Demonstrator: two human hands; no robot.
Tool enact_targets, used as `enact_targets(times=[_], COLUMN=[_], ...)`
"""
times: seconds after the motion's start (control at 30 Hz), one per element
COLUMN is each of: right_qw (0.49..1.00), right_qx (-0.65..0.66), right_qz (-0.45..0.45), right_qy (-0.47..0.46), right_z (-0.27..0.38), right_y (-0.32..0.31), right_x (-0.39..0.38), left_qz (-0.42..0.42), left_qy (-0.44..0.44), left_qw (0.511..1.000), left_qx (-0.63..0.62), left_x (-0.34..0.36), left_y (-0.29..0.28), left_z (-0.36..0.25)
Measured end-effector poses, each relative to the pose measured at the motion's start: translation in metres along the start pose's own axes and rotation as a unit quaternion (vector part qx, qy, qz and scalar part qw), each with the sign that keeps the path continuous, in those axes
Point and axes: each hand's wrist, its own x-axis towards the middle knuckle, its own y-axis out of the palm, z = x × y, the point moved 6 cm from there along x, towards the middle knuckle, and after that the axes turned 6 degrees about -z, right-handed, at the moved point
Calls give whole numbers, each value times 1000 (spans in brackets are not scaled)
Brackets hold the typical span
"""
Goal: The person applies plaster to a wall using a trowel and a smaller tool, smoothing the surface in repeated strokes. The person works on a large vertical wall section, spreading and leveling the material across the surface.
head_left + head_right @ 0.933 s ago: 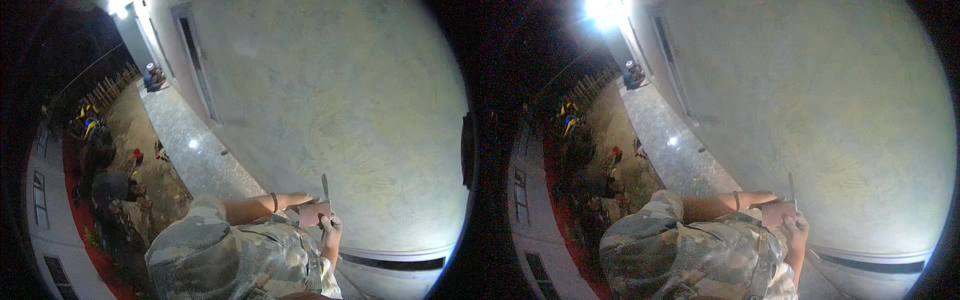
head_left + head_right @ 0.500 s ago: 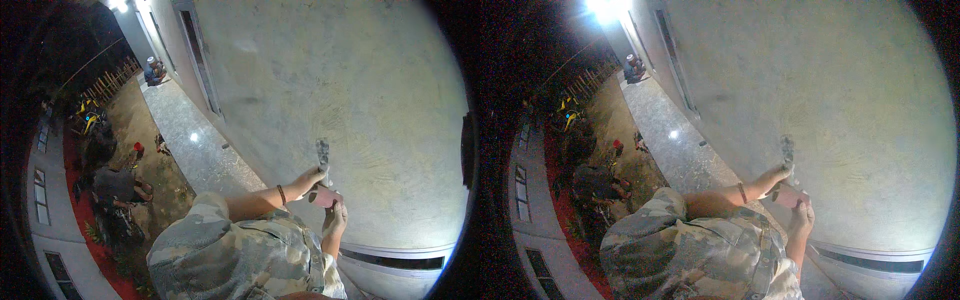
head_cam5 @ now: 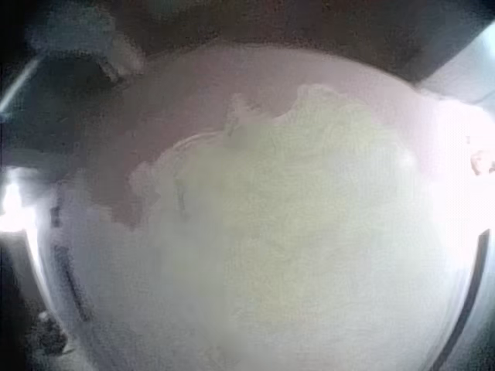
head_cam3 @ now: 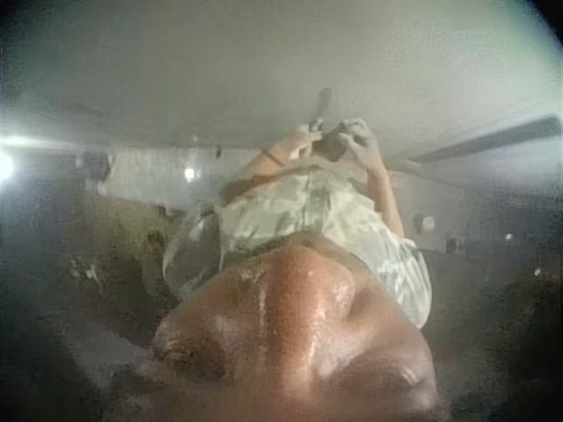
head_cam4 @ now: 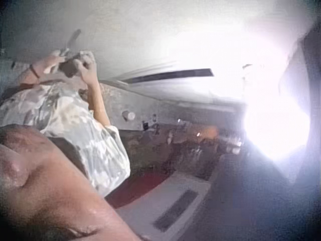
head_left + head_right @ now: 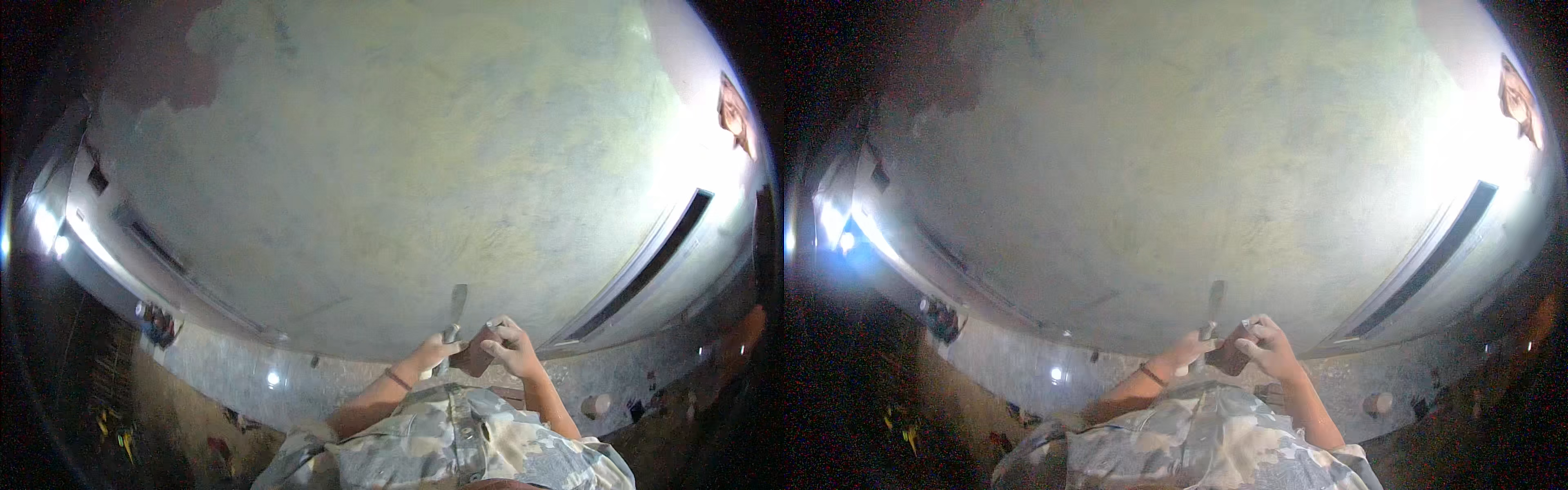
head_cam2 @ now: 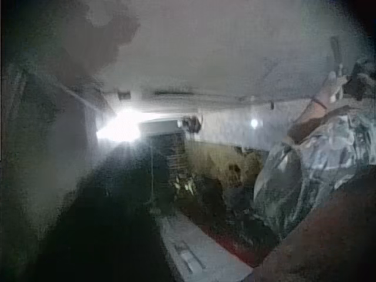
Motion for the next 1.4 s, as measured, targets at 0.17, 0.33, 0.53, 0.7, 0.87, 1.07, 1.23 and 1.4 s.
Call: enact_targets(times=[0.17, 0.33, 0.53, 0.7, 0.87, 1.07, 1.23, 1.4], right_qw=[995, 875, 936, 942, 711, 567, 572, 556], right_qx=[-9, 470, 338, -16, -344, -452, -404, -576], right_qz=[-76, -71, -80, -235, -427, -470, -522, -237], right_qy=[70, 96, 59, -239, -440, -503, -488, -550], right_z=[0, 21, 80, 189, 274, 318, 343, 291], right_y=[-18, -3, 2, -79, -151, -200, -179, -36], right_x=[-18, -7, 43, 112, 192, 232, 241, 234], left_qz=[-12, -134, -114, -347, -467, -399, -280, -268], left_qy=[148, 208, 321, 521, 612, 559, 600, 600], left_qw=[983, 967, 939, 737, 568, 685, 739, 746], left_qx=[-104, -61, -52, 254, 291, 243, 125, 103], left_x=[-12, -19, -15, -39, -74, -72, -65, -62], left_y=[22, 40, 35, -14, -65, -89, -98, -104], left_z=[-39, -90, -162, -263, -367, -390, -375, -374])
